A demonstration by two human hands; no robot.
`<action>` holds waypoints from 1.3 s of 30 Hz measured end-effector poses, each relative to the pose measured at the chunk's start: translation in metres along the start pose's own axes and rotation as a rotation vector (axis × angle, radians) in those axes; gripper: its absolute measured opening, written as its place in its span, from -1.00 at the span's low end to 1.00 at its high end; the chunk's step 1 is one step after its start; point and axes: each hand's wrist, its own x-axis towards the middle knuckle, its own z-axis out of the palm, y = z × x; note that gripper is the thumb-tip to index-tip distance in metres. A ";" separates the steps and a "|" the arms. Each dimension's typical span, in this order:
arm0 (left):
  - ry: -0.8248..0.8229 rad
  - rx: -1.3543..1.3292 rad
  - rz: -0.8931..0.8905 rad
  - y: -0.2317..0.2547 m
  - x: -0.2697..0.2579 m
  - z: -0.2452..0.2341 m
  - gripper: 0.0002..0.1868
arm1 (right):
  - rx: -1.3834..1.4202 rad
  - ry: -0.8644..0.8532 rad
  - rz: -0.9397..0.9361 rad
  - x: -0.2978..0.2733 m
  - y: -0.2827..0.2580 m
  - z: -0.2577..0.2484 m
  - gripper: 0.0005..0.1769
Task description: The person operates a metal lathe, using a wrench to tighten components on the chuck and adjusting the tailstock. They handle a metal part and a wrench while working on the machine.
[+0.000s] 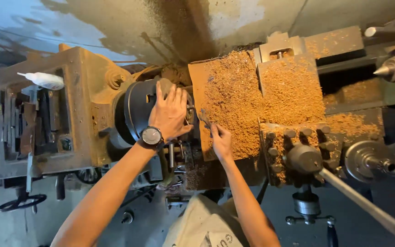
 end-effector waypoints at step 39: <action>0.064 0.005 -0.006 -0.002 0.002 0.001 0.25 | -0.245 -0.260 0.335 0.048 -0.041 0.022 -0.61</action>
